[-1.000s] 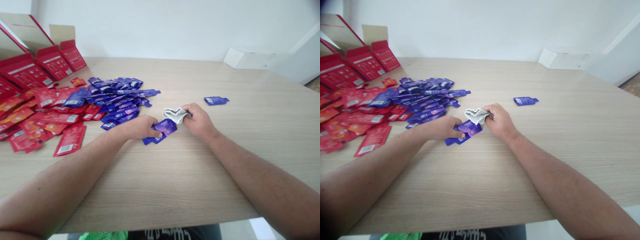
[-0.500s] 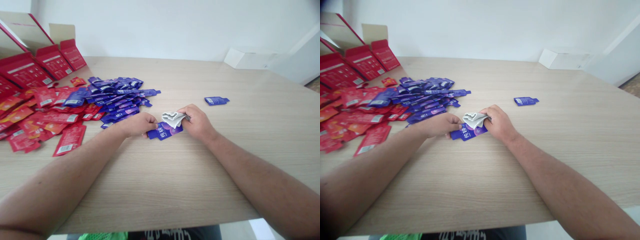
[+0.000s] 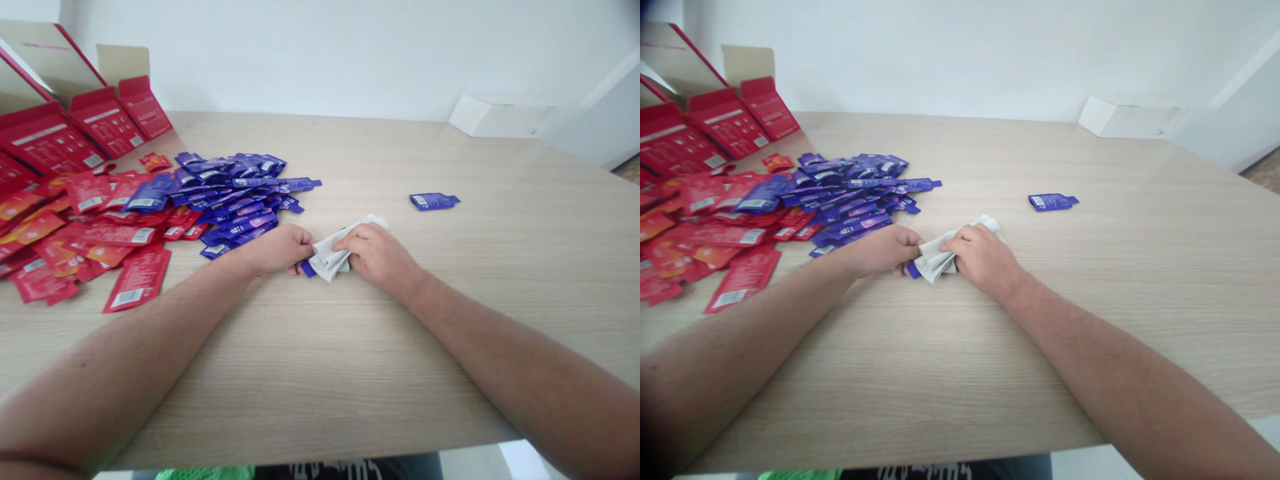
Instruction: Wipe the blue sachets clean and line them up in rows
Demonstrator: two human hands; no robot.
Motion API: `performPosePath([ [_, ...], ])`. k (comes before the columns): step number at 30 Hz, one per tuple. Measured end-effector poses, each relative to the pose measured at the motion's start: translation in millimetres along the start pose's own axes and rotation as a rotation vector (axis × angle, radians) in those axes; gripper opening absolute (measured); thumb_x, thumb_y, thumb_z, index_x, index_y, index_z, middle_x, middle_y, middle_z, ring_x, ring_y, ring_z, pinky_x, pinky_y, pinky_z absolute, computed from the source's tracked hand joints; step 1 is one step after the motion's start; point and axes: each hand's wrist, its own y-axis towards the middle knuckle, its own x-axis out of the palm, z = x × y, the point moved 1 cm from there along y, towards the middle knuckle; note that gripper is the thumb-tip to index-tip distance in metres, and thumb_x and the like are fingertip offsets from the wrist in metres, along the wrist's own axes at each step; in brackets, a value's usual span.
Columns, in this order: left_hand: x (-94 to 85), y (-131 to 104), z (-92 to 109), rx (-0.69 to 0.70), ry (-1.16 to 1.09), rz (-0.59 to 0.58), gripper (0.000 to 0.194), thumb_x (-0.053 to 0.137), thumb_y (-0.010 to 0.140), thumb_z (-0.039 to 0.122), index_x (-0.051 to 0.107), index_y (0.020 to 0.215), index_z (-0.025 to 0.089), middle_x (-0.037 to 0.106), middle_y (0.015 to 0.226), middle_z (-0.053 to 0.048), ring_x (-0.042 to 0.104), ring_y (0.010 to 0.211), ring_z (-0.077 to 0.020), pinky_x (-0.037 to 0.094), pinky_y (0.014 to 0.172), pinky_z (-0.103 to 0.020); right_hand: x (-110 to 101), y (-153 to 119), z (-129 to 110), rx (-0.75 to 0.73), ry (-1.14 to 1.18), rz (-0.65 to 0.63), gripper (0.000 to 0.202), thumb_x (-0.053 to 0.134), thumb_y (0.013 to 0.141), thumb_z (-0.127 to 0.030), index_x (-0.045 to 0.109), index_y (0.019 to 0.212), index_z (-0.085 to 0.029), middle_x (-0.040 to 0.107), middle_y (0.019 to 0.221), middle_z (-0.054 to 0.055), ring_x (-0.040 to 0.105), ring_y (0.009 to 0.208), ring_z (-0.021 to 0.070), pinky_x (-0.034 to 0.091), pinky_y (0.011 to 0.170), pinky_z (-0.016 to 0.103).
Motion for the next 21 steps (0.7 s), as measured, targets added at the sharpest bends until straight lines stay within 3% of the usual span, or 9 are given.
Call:
performPosePath([
  [2,0.4,-0.3,0.2,0.002,0.005,0.014,0.015,0.059,0.079,0.024,0.072,0.081,0.017,0.069,0.064,0.000,0.058,0.050,-0.0099,0.044,0.045,-0.018,2.1,0.6,-3.3,-0.014,0.003,-0.004,0.030,0.058,0.089,-0.007,0.073,0.111,-0.022,0.068,0.103,0.009,0.059,0.102,0.0250,0.047,0.095,0.042],
  [6,0.0,-1.2,0.9,0.041,0.009,0.018,0.017,0.058,0.083,0.027,0.071,0.079,0.017,0.065,0.061,0.001,0.055,0.048,-0.0087,0.042,0.044,-0.017,7.2,1.7,-14.1,-0.194,0.057,-0.092,0.025,0.056,0.094,-0.013,0.073,0.110,-0.024,0.068,0.105,0.007,0.059,0.103,0.0230,0.048,0.095,0.038],
  [11,1.2,-1.3,1.5,0.001,-0.049,-0.012,0.014,0.059,0.082,0.025,0.069,0.080,0.016,0.068,0.065,-0.001,0.062,0.055,-0.0109,0.047,0.047,-0.019,3.3,0.2,4.2,0.025,0.032,0.006,0.031,0.058,0.086,-0.004,0.073,0.108,-0.020,0.069,0.104,0.009,0.060,0.101,0.0243,0.048,0.095,0.041],
  [16,1.2,-2.0,1.1,0.057,-0.029,-0.032,0.014,0.058,0.082,0.026,0.068,0.077,0.017,0.063,0.060,0.002,0.056,0.050,-0.0090,0.043,0.045,-0.018,3.2,0.1,-0.4,-0.108,0.085,-0.053,0.029,0.058,0.089,-0.009,0.073,0.110,-0.023,0.068,0.105,0.007,0.060,0.104,0.0238,0.049,0.095,0.039],
  [21,0.7,-3.9,3.2,0.029,-0.043,-0.110,0.009,0.060,0.078,0.023,0.067,0.076,0.017,0.068,0.066,0.000,0.062,0.057,-0.0111,0.047,0.050,-0.019,-1.4,-1.1,16.4,0.091,0.054,0.073,0.032,0.059,0.085,-0.006,0.072,0.109,-0.022,0.068,0.104,0.008,0.061,0.101,0.0253,0.048,0.094,0.042],
])
